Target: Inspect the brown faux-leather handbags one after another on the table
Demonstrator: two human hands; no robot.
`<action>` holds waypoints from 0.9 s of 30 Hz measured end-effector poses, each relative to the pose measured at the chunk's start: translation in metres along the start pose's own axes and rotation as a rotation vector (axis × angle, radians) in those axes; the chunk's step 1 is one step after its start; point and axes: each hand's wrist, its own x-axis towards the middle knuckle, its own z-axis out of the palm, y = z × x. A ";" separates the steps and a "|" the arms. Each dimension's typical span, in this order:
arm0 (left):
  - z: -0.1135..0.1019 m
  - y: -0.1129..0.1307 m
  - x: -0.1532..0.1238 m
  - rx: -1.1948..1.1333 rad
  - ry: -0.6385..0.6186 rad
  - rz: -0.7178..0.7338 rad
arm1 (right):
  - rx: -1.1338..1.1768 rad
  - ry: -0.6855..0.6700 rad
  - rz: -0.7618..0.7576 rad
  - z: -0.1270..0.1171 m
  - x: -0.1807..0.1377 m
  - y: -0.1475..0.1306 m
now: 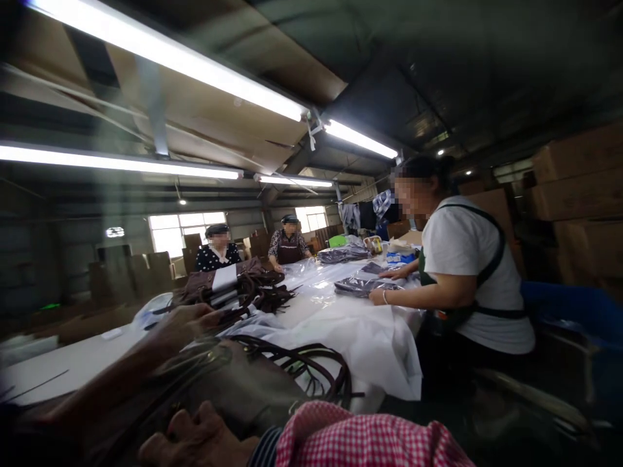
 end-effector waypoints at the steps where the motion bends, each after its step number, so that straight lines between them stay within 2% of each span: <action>1: 0.012 -0.003 0.015 0.068 -0.085 0.001 | -0.005 0.015 -0.022 -0.001 -0.002 0.000; 4: 0.050 -0.020 0.031 0.136 -0.110 -0.075 | 0.002 0.064 -0.001 -0.009 -0.004 -0.005; 8: 0.082 -0.043 0.014 0.136 -0.093 -0.156 | 0.119 0.065 0.063 -0.024 -0.004 -0.019; 14: 0.088 -0.054 0.007 0.016 -0.038 -0.090 | 0.287 0.086 0.085 -0.025 -0.010 -0.026; 17: 0.087 -0.053 0.007 -0.052 -0.041 -0.006 | 0.325 0.087 0.089 -0.021 -0.009 -0.028; 19: 0.087 -0.053 0.006 -0.068 -0.034 0.050 | 0.401 0.085 0.085 -0.027 -0.007 -0.026; 22: 0.089 -0.056 0.005 -0.103 -0.047 0.059 | 0.658 0.128 0.170 -0.050 -0.004 -0.009; 24: 0.091 -0.059 0.004 -0.162 -0.048 0.053 | 0.768 0.214 0.300 -0.063 -0.007 0.019; 26: 0.092 -0.062 0.004 -0.206 -0.026 0.056 | 0.709 0.288 0.452 -0.064 -0.015 0.056; 27: 0.092 -0.063 0.004 -0.216 -0.018 0.062 | 0.658 0.275 0.554 -0.058 -0.021 0.077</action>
